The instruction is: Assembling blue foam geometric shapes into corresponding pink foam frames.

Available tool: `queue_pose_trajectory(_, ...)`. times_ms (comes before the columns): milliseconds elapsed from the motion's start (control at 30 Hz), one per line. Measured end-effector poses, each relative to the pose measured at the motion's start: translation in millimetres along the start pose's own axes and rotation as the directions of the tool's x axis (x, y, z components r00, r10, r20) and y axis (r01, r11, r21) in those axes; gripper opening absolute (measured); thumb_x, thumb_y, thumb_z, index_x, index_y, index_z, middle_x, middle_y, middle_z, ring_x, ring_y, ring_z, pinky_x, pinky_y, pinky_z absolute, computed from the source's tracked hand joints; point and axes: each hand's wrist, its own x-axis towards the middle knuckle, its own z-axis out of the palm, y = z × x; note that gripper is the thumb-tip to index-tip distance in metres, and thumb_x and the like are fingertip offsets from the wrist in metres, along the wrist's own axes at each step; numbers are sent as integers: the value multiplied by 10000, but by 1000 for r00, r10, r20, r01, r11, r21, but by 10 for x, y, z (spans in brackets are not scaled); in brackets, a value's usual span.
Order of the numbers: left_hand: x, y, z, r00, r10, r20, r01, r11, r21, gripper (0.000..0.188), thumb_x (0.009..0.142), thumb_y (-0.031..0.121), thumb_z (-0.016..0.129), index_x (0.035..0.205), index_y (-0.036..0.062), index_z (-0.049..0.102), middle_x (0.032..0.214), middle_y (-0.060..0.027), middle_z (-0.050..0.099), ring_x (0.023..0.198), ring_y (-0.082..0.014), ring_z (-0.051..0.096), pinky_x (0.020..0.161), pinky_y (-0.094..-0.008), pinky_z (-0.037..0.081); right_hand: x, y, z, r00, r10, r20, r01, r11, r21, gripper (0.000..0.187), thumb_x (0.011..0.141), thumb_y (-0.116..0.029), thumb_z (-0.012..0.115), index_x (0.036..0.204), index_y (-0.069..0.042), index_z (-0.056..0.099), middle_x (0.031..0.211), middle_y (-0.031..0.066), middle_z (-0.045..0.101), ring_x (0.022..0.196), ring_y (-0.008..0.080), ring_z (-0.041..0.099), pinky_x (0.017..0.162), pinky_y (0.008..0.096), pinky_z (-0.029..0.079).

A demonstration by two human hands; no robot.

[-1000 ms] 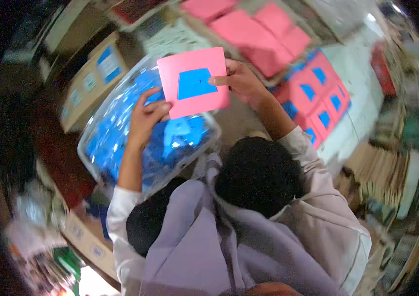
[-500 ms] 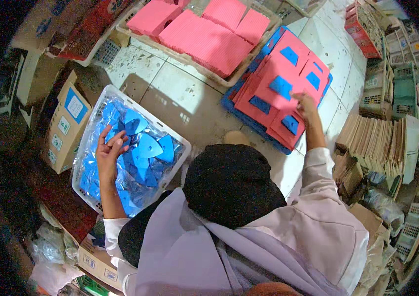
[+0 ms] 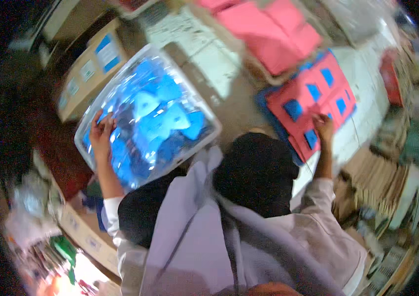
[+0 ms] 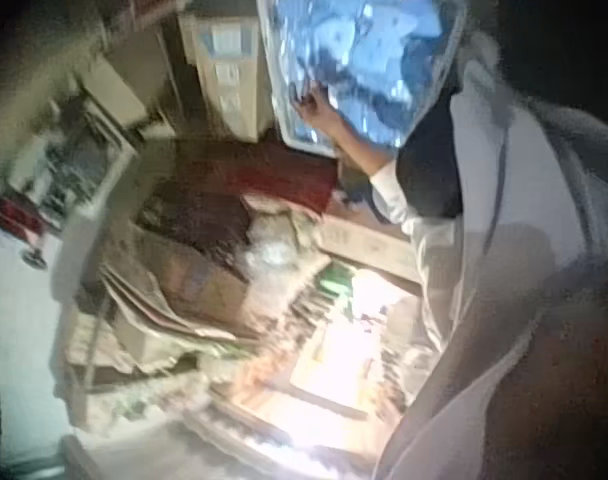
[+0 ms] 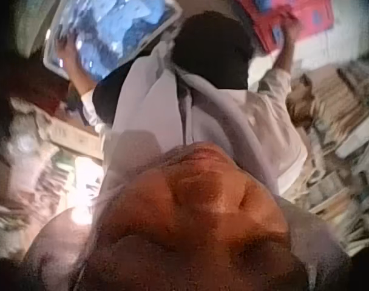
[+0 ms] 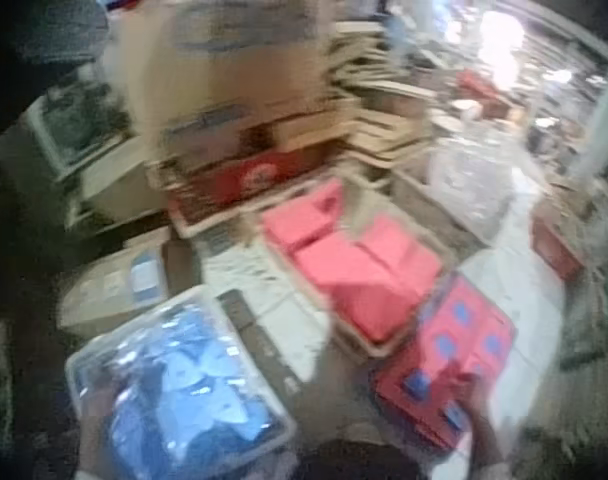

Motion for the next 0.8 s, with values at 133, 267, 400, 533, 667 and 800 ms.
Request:
queue_pose_trajectory(133,-47,-303,-427,888,-125,-442,137,991,-6,225,787,213,633,943,62,576,689,-24,606,428,-26,392,394,-181,287,210,-781,-648,985,53,-166,-40,996,79,361,859,-278,473,772,39,622,599,83,570,550,120,506,550,286,428)
queue_pose_trajectory(267,-324,-564,-542,928,125,-350,-85,988,126,278,785,148,628,1026,28,560,870,-54,599,740,-112,550,692,-229,445,895,-1506,-409,807,-462,-368,514,856,53,326,851,-284,480,865,25,584,690,77,576,522,131,489,531,285,416)
queue_pose_trajectory(400,-689,-478,-611,933,136,-332,-49,965,258,346,784,73,605,1109,7,503,1110,-94,524,960,-167,501,842,-289,402,1502,-2425,-125,847,-508,-155,481,858,-181,289,715,-296,621,674,-12,582,567,159,524,545,303,518,568,380,430)
queue_pose_trajectory(533,-791,-327,-496,941,142,-308,-85,978,193,343,787,56,593,1112,7,497,1107,-83,520,971,-159,494,857,-278,387,2509,-2445,-22,783,-544,-300,522,838,-157,284,704,-326,619,709,-44,597,603,185,542,598,328,557,601,407,447)
queue_pose_trajectory(667,-918,-101,-406,953,27,-302,29,983,180,345,794,47,579,1120,-6,479,1096,-77,517,972,-159,497,860,-273,382,3145,-2352,70,643,-754,136,745,575,-339,240,650,-265,652,843,-125,622,848,148,609,786,298,596,679,385,472)
queue_pose_trajectory(800,-1012,-116,-453,949,10,-314,42,986,159,352,794,29,562,1128,-23,462,1104,-91,510,986,-159,494,864,-270,381,3151,-2504,200,793,-550,263,604,648,-465,449,531,-132,713,970,-104,621,982,151,591,895,284,576,784,347,455)
